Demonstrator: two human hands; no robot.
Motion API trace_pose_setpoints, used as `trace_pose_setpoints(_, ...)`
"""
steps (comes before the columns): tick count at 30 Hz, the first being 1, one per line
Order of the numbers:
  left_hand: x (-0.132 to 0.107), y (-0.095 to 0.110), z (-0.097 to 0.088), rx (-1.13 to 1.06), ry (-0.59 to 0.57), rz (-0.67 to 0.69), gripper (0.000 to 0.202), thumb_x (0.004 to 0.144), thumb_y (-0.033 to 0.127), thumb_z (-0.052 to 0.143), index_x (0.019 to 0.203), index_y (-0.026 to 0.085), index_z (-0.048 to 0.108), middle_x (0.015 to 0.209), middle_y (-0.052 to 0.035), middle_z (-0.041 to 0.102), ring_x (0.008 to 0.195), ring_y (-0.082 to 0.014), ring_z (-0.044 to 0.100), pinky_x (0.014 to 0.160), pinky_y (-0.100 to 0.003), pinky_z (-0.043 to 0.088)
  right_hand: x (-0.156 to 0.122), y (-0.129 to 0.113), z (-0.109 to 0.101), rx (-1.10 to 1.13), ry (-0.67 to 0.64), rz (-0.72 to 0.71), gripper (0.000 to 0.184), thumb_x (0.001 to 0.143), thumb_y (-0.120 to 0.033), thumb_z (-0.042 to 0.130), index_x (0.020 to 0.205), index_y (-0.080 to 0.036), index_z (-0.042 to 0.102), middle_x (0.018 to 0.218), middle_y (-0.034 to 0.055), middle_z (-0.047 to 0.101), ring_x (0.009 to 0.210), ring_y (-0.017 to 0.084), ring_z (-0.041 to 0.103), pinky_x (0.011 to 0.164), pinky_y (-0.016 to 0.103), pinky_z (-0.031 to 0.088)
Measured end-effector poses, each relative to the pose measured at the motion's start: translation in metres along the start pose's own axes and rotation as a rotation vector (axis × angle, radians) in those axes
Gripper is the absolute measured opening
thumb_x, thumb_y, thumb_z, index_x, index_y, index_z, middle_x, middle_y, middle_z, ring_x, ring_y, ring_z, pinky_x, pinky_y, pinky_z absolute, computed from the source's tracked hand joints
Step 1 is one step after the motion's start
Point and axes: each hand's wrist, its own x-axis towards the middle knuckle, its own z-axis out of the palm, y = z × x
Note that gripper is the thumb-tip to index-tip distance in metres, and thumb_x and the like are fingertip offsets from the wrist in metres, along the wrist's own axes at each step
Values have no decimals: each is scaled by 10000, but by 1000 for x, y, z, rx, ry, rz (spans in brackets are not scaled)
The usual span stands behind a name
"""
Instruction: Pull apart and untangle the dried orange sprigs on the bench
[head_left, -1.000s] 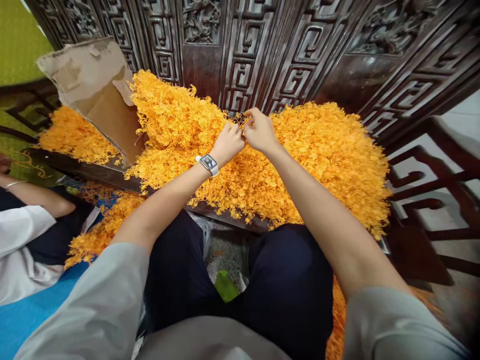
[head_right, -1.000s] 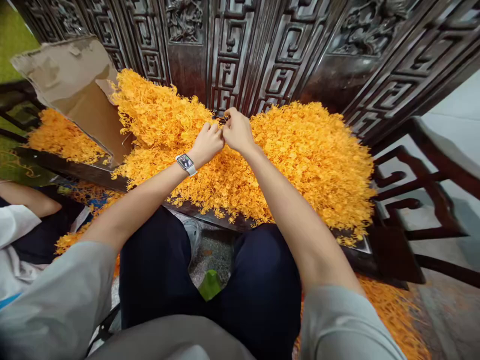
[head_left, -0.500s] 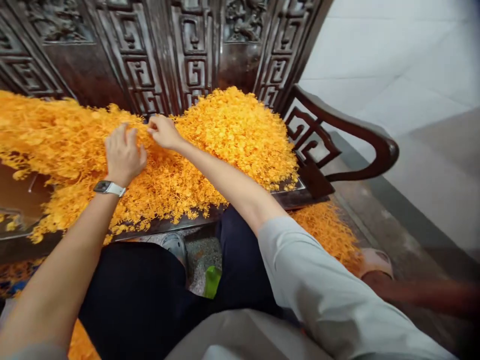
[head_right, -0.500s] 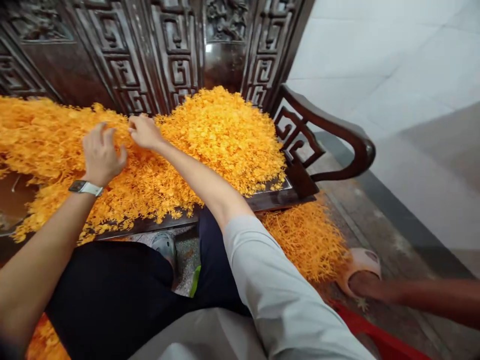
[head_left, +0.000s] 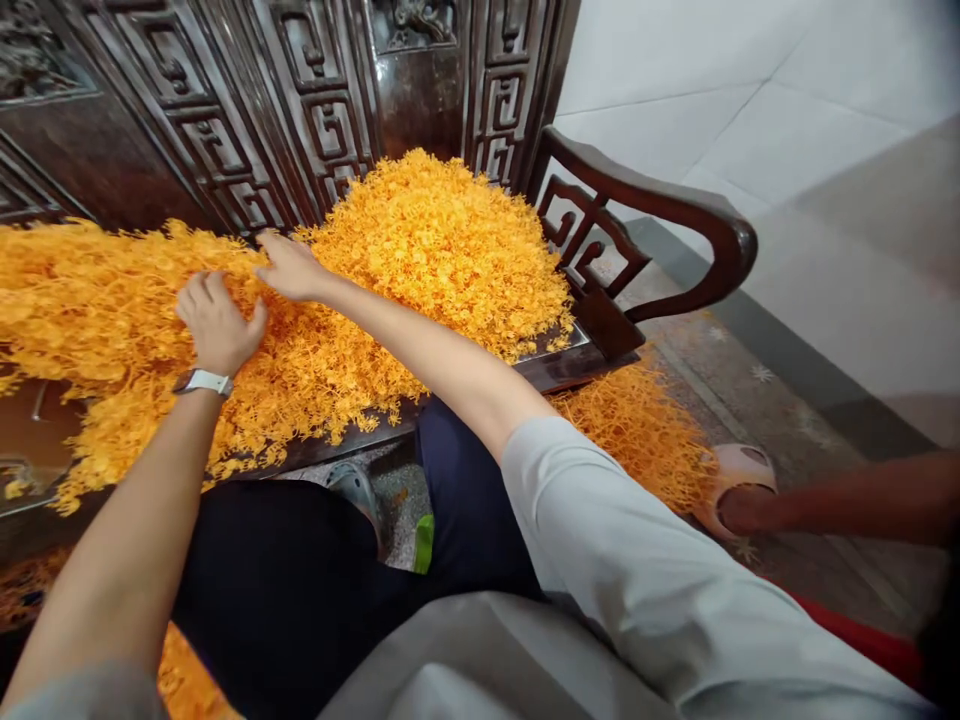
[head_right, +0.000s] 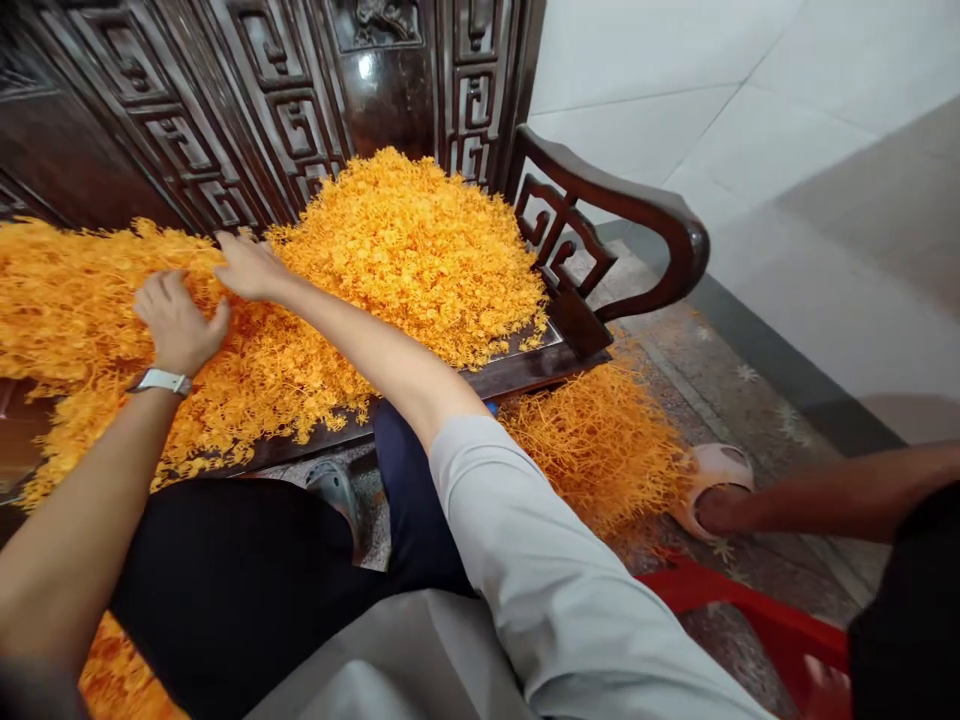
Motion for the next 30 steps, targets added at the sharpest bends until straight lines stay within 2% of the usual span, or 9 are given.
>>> trace_pose_setpoints(2, 1, 4, 0, -21, 19, -52, 781, 915, 527, 600, 1544, 79, 487, 1555, -255, 500, 1449, -449, 464, 1213, -623, 375, -3, 2, 8, 5, -14, -12, 374, 1039, -311, 580, 1379, -154, 577, 1508, 154, 665, 1406, 298, 594, 1206, 408, 394)
trace_pose_setpoints(5, 1, 7, 2, -75, 16, -86, 873, 846, 498, 679, 1575, 69, 466, 1593, -282, 453, 1497, -473, 421, 1241, -632, 343, -8, 0, 13, 14, 17, -1, 280, 997, -226, 614, 1266, -150, 622, 1312, 121, 742, 1208, 239, 669, 1100, 353, 473)
trace_pose_setpoints(9, 0, 1, 6, -129, -3, -89, 1121, 802, 509, 735, 1704, 66, 237, 1774, -288, 244, 1650, -449, 258, 1324, -612, 243, -9, -6, 1, 144, 138, -27, 24, 925, -176, 657, 930, -186, 636, 940, 45, 705, 910, 197, 633, 937, 336, 499)
trace_pose_setpoints(12, -2, -6, 7, -167, -27, -43, 1268, 777, 523, 772, 1751, 79, 93, 1840, -243, 135, 1663, -441, 262, 1331, -596, 240, -8, -16, -14, 327, 195, -8, 151, 899, -163, 676, 788, -208, 583, 807, 12, 630, 809, 176, 577, 864, 338, 493)
trace_pose_setpoints(15, -1, -13, 4, -198, -52, -47, 1352, 752, 597, 805, 1776, 145, 46, 1855, -195, 127, 1604, -471, 367, 1299, -622, 297, -7, -29, -25, 505, 242, 90, 262, 995, -250, 611, 740, -208, 568, 728, 0, 543, 722, 153, 504, 776, 332, 483)
trace_pose_setpoints(20, 4, -26, -2, -201, -3, -150, 1448, 700, 700, 836, 1780, 165, 33, 1864, -180, -79, 1664, -468, 265, 1325, -637, 272, -2, -41, -42, 708, 283, 151, 283, 1069, -287, 551, 806, -188, 582, 721, -19, 444, 661, 103, 430, 641, 254, 415)
trace_pose_setpoints(23, 5, -37, -3, -221, -17, -184, 1509, 671, 733, 845, 1776, 138, 9, 1863, -203, -6, 1652, -481, 279, 1326, -646, 270, -1, -39, -66, 804, 362, 107, 255, 1101, -415, 533, 979, -203, 604, 796, -17, 488, 687, 93, 482, 610, 229, 399)
trace_pose_setpoints(28, 8, -45, -6, -226, -74, -221, 1591, 605, 744, 886, 1771, 90, 21, 1766, -304, 315, 1540, -551, 416, 1241, -708, 355, -9, -32, -112, 742, 444, -43, 532, 1000, -782, 528, 1063, -259, 606, 831, 1, 555, 737, 109, 566, 592, 245, 443)
trace_pose_setpoints(30, 11, -44, -8, -236, -70, -241, 1580, 600, 725, 897, 1770, 103, 35, 1755, -313, 326, 1552, -549, 412, 1237, -708, 370, -15, -30, -132, 669, 482, -119, 603, 973, -843, 497, 1123, -272, 618, 857, 11, 578, 758, 129, 614, 582, 250, 475)
